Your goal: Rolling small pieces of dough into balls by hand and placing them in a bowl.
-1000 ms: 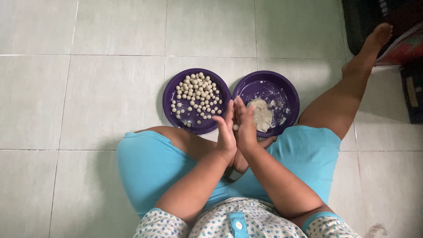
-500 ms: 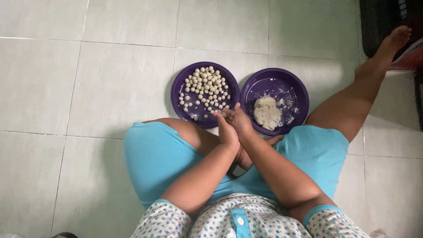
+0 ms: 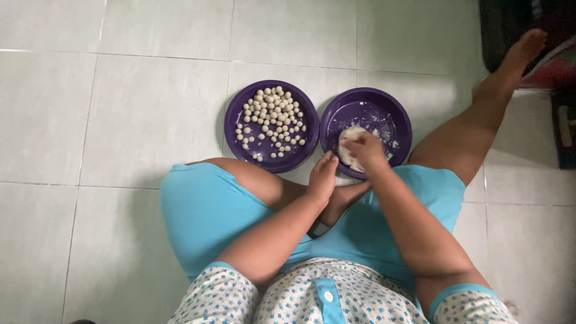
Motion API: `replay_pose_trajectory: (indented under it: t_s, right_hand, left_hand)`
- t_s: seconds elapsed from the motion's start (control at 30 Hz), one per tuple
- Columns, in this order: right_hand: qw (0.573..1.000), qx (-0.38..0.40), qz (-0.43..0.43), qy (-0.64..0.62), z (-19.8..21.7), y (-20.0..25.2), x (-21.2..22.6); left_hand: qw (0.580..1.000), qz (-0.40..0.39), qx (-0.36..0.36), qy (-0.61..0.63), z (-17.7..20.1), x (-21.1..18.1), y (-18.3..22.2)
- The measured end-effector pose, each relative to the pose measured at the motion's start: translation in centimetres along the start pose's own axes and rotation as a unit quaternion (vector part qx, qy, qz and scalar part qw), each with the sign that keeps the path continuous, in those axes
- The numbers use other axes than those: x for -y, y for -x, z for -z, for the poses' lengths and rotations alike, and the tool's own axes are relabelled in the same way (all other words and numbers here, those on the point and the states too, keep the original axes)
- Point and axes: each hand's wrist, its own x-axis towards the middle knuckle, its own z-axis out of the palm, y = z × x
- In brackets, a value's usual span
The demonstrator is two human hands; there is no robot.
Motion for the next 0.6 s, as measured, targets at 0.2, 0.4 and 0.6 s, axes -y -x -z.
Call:
replay_pose_trajectory:
  t_s: [0.2, 0.4, 0.6]
  right_hand:
    - [0.994, -0.062, 0.040, 0.076, 7.1, -4.9, -6.0]
    - [0.998, -0.055, 0.007, 0.034, 8.1, -2.9, -5.2]
    - [0.980, -0.059, 0.046, 0.184, 6.6, -7.5, -10.1]
  left_hand:
    - [0.999, 0.012, -0.004, -0.036, -1.2, 8.5, -6.8]
    - [0.971, -0.017, -0.001, -0.238, -1.3, 5.9, -6.6]
    - [0.883, -0.115, 0.084, -0.448, -3.7, 3.8, -6.1]
